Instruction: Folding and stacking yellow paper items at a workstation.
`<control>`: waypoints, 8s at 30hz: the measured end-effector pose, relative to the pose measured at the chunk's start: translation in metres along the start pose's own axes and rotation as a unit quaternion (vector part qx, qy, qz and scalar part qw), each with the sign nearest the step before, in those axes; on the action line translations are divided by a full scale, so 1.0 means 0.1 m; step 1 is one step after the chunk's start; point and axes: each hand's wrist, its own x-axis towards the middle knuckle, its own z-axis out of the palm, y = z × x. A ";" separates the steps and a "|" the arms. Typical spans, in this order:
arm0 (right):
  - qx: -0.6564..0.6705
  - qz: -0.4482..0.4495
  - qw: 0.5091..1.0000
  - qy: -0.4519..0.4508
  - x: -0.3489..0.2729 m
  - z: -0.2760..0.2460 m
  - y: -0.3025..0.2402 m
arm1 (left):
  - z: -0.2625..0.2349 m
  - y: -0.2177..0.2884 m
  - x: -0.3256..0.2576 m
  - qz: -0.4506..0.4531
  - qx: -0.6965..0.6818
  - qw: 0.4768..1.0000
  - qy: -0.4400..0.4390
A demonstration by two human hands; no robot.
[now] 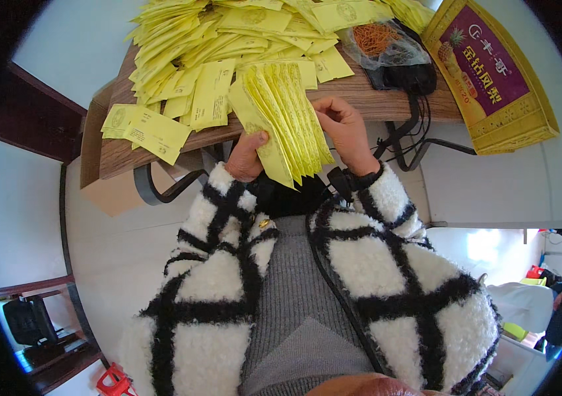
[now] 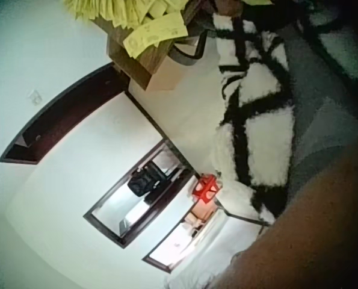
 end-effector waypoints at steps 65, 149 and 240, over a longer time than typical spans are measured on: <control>0.042 0.305 0.920 -0.240 -0.11 -0.43 -0.15 | 0.17 0.00 -0.13 -0.084 0.087 0.992 -0.024; -0.628 -0.189 0.685 -0.317 1.44 0.25 -1.04 | 0.69 0.61 0.60 0.433 0.736 0.502 0.139; -0.402 -0.165 0.867 -0.244 1.21 -0.02 -1.10 | 0.47 0.65 0.87 0.212 0.360 0.907 0.049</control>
